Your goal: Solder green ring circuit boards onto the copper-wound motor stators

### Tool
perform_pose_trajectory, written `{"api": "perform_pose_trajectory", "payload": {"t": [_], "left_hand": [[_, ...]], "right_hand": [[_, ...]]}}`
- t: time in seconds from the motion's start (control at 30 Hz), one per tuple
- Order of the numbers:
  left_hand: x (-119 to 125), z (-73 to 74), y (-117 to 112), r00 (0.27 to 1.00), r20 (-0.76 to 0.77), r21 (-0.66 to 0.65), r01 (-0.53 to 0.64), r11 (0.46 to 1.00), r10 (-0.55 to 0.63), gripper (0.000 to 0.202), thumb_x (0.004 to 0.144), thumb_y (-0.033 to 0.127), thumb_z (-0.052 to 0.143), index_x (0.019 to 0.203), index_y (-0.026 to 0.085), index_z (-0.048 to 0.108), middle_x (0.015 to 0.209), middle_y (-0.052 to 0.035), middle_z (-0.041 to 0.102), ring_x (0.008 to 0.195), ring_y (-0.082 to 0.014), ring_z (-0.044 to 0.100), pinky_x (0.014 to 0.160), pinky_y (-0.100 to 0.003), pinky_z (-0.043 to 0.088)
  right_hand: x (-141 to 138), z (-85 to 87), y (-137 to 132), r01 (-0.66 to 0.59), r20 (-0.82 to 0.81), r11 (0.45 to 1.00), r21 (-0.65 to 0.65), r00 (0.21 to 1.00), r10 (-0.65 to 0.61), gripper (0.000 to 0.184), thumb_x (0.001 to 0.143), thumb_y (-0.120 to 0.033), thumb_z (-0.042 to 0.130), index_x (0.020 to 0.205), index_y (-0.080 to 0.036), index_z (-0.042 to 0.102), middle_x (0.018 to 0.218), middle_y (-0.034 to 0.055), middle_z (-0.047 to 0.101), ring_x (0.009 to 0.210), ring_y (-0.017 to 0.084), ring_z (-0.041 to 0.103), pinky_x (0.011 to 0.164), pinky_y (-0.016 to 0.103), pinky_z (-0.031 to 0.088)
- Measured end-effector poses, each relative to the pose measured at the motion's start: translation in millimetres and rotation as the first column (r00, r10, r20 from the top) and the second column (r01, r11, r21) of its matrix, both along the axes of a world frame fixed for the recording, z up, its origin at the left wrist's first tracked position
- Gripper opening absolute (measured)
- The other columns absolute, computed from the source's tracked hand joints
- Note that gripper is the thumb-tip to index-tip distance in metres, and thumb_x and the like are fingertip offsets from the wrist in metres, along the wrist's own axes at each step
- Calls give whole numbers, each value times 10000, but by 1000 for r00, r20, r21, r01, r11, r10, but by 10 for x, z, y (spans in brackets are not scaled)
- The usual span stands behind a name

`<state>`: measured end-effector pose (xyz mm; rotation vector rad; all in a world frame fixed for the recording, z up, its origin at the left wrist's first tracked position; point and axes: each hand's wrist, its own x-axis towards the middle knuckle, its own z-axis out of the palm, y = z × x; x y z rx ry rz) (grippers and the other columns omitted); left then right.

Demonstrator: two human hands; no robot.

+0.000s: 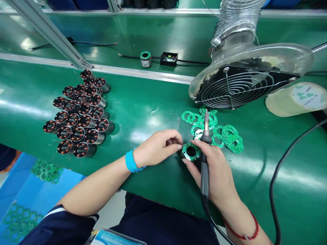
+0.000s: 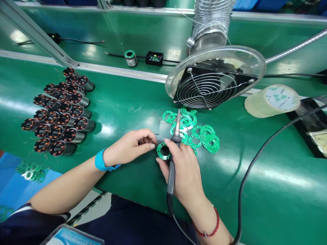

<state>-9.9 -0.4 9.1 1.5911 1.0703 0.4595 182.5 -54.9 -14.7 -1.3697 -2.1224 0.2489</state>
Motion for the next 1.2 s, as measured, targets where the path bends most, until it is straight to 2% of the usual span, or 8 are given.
{"api": "perform_pose_trajectory", "payload": {"t": [0.1,0.27,0.37,0.47,0.6,0.77,0.9,1.2], "left_hand": [[62,-46,-14,992,43,-116,-112,987,118,85,843,171,589,924,168,563,712,46,540,644,-98,505,610,-229,434],[143,-91,-27,975,148,-184,-139,973,167,29,827,123,566,820,150,573,671,50,527,622,-82,474,598,-209,406],[156,-98,-39,967,189,-177,-136,975,169,29,824,134,567,797,146,568,657,52,508,607,-80,454,580,-205,387],[148,-90,-50,972,178,-109,-133,985,151,59,811,100,544,785,146,569,696,41,525,626,-80,469,592,-205,393],[125,-59,-58,992,83,105,-108,989,100,129,780,43,516,728,156,549,713,42,503,617,-77,459,588,-200,387],[114,-52,-63,998,-52,329,-27,944,47,151,776,25,504,719,161,536,699,42,475,635,-88,452,611,-210,372],[128,-75,-77,993,-99,375,-27,927,69,161,765,21,478,712,170,508,690,42,472,628,-95,441,603,-217,360],[165,-94,-109,984,-138,388,-51,920,113,152,759,38,446,716,184,451,687,37,474,631,-106,427,596,-228,345]], "right_hand": [[-2,-9,-2,4,21,1000,18,1000,-4,401,910,-380,572,1254,-188,502,921,89,666,782,246,612,672,374,520],[-13,41,-32,-37,13,998,48,999,36,516,909,-313,581,1379,-206,397,1214,129,655,1023,282,612,824,428,500],[-28,90,-44,-90,-1,993,77,996,90,542,894,-219,581,1397,-220,380,1226,112,662,1086,279,598,860,427,487],[-32,112,-46,-112,9,988,110,994,112,480,879,-160,576,1338,-219,447,1077,80,721,1047,274,612,873,430,476],[-2,96,-62,-107,-58,989,101,992,113,411,873,-126,568,1271,-211,513,948,51,747,925,243,653,877,417,475],[75,84,-185,-62,-343,995,74,935,84,431,898,-147,553,1326,-197,528,894,46,731,831,214,663,808,389,484],[149,125,-290,-47,-501,998,40,863,61,326,924,-202,530,1241,-190,608,775,23,642,634,160,584,612,331,445],[190,149,-299,-123,-471,991,49,872,131,244,918,-199,509,1126,-169,631,733,23,607,576,137,540,550,316,438]]}}
